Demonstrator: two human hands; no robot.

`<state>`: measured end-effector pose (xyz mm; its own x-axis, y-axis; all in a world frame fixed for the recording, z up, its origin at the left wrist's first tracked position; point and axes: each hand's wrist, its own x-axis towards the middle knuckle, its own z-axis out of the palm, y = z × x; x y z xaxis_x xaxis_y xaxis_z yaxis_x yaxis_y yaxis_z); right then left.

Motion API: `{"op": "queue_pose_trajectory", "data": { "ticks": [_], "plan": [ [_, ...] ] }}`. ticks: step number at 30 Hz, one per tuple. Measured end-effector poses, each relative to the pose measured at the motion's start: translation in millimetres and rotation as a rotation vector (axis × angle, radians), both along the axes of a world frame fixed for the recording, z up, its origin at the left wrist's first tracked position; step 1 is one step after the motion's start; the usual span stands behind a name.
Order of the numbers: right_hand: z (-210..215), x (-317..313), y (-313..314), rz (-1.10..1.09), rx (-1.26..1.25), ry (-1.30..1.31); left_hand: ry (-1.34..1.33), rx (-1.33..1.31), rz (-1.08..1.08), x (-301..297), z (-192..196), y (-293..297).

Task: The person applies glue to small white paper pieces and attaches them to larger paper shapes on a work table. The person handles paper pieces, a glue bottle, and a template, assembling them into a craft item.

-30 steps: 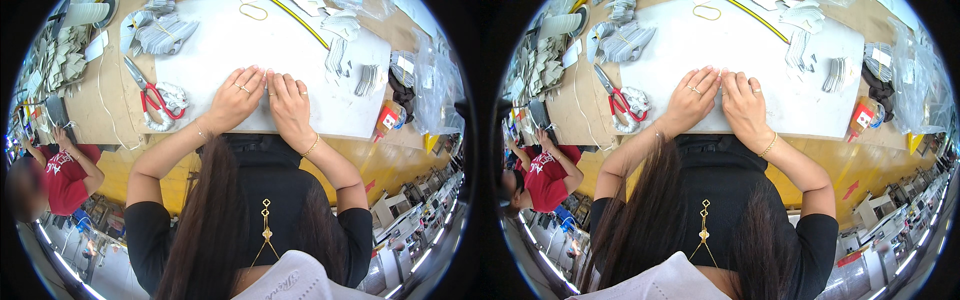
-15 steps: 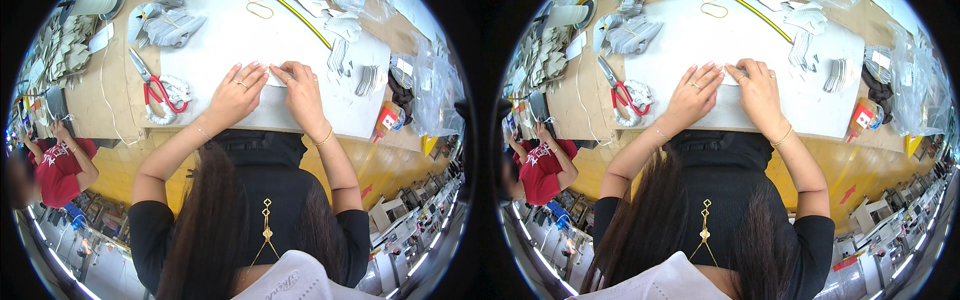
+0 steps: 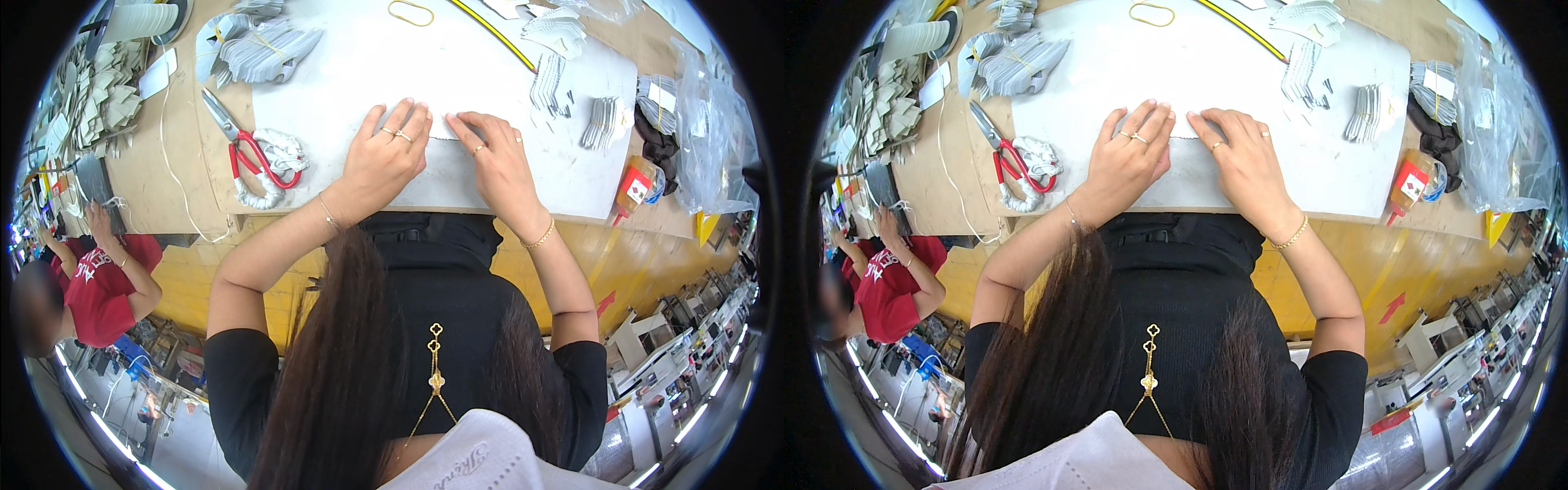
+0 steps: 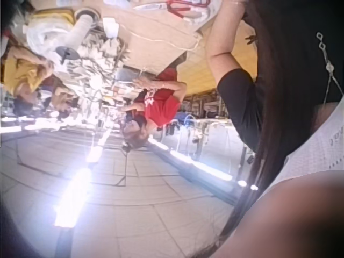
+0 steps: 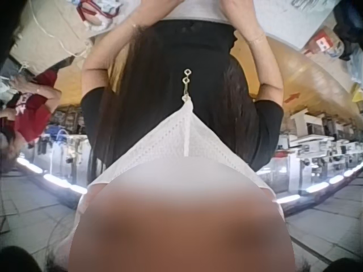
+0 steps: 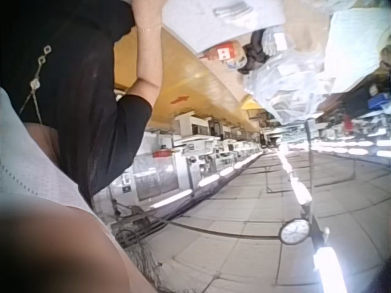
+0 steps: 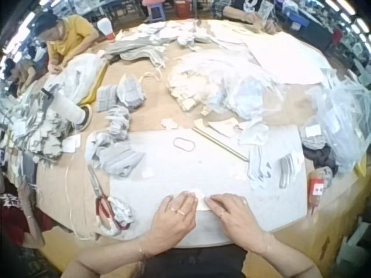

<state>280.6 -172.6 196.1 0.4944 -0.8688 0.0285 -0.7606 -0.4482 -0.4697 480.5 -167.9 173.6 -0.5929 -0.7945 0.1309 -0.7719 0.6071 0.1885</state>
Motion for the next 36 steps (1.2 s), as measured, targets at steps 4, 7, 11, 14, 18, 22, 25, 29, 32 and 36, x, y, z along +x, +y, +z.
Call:
{"op": "queue_pose_trajectory", "data": {
  "ticks": [4,7,11,14,18,22,25,29,32,36],
  "plan": [
    [-6,9,-15,-0.017,0.040,-0.059,0.012,-0.021,0.037,1,-1,5],
    [-13,18,-31,-0.147,0.139,-0.141,0.044,0.007,0.057,3,-5,7],
    [-15,29,-43,-0.259,0.163,-0.094,0.110,0.041,0.086,4,-10,8],
    [-14,33,-47,-0.305,0.216,-0.074,0.122,0.044,0.097,5,-12,9],
    [-13,35,-49,-0.306,0.197,-0.036,0.119,0.053,0.100,4,-12,9],
    [-15,36,-50,-0.307,0.186,-0.042,0.128,0.047,0.105,4,-12,10],
    [-16,36,-49,-0.302,0.167,-0.030,0.132,0.046,0.110,4,-12,10],
    [-17,38,-47,-0.303,0.120,-0.019,0.139,0.054,0.110,4,-14,11],
    [-18,40,-46,-0.311,0.138,-0.009,0.134,0.032,0.113,1,-13,11],
    [-16,34,-51,-0.299,0.230,-0.085,0.106,0.031,0.103,1,-10,10]
  ]
}}
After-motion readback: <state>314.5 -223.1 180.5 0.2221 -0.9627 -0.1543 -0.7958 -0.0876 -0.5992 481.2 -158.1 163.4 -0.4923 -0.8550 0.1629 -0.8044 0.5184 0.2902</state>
